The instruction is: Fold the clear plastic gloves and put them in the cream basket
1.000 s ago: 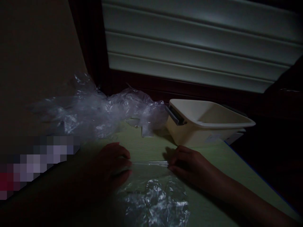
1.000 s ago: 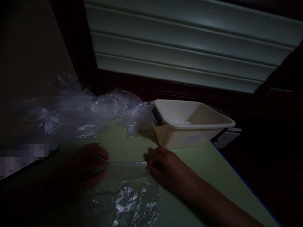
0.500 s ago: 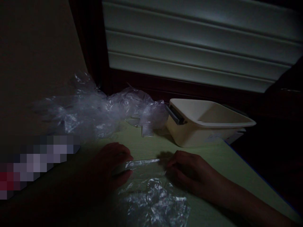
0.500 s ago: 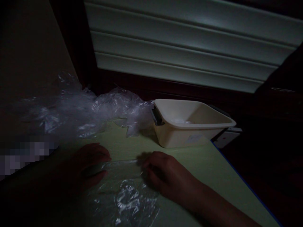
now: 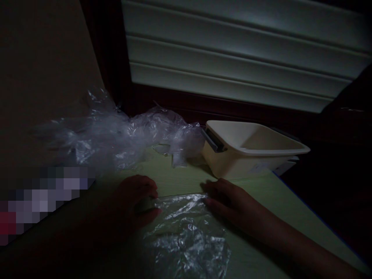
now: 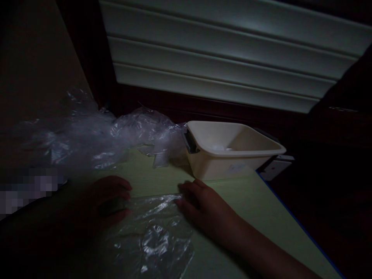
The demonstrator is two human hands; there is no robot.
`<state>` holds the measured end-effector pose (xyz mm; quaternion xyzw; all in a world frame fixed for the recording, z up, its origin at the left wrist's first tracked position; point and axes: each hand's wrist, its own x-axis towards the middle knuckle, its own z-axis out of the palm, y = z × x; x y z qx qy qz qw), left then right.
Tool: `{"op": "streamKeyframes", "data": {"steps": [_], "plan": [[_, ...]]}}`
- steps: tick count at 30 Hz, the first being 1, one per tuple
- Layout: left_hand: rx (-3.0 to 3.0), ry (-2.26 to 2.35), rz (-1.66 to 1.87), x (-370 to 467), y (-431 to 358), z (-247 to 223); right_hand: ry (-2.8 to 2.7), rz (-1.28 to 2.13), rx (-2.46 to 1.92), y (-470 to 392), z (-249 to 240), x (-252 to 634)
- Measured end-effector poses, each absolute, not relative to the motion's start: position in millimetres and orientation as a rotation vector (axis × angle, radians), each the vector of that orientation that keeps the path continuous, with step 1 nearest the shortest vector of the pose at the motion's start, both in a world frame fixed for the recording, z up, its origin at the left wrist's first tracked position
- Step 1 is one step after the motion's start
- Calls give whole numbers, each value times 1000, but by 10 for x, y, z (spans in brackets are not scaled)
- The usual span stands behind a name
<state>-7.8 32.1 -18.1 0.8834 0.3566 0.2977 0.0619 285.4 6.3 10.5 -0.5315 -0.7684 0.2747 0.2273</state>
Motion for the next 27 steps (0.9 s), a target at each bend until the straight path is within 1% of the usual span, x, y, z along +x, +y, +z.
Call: {"op": "streamKeyframes", "data": {"steps": [2,7,12,16,23,27], "plan": [[2610,1094,857,-67,310,-160,-2098,784,-1464,64,112,2848],[2474,1166,831,-41,275,-127,-2130,703,-1511,55,137,2802],[2426,1223,786,-83,294,-172,-2010,891,-1450,39,142,2781],[2422,1162,802,-98,318,-202,-1923,901,-1338,36,142,2789],[2422,999,788,2,320,-30,-1804,934,-1282,30,165,2755],[2401,1033,783,12,337,-5,-1733,1093,-1260,48,150,2750]]}}
